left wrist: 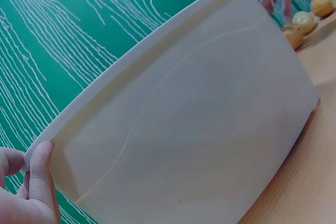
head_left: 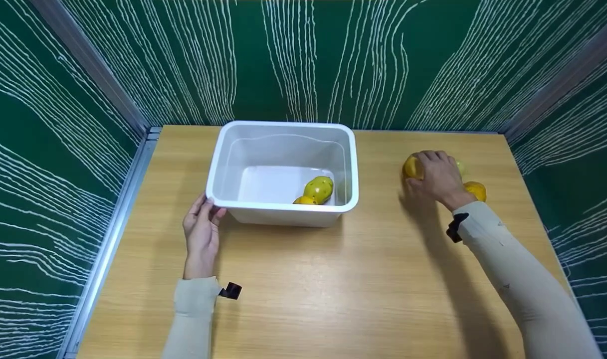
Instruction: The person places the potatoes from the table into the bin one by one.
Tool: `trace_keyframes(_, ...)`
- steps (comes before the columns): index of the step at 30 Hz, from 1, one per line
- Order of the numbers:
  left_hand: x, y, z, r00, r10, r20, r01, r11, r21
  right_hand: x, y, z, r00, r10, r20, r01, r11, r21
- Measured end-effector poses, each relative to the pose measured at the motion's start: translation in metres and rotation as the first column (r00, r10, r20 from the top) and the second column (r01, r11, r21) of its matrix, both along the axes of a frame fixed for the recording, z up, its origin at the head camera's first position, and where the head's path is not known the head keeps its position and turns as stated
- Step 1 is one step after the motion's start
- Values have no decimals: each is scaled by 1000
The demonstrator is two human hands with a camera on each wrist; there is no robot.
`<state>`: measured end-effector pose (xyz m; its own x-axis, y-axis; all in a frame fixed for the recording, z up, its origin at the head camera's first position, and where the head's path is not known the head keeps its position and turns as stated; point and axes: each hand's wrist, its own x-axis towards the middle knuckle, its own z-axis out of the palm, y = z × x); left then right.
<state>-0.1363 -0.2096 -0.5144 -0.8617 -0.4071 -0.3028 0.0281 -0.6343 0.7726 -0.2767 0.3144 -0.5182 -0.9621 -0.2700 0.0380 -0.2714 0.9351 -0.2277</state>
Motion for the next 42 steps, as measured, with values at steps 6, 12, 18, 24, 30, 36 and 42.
trace_keyframes(6,-1,1,0,1000,2,3,-2,1000,-8,-5,5,-6,999,-34,28,34,999,6)
trace_keyframes(12,-1,1,0,1000,-7,11,7,1000,-9,-12,11,-13,997,-51,57,51,999,-1)
trace_keyframes(18,-1,0,0,1000,-4,26,4,1000,-8,-15,17,-19,994,-68,84,68,998,5)
trace_keyframes(24,-2,-1,0,1000,1,30,-1,1000,-2,-19,22,-22,991,-77,109,78,997,-6)
trace_keyframes(30,-3,0,-1,1000,12,7,-12,1000,1,-24,27,-27,987,-89,134,91,996,-8)
trace_keyframes(36,-3,0,-1,1000,20,10,-20,1000,-2,-30,30,-31,982,-81,171,81,997,8)
trace_keyframes(42,-3,0,1,999,17,31,-17,1000,-1,-33,28,-33,980,-68,186,63,998,29)
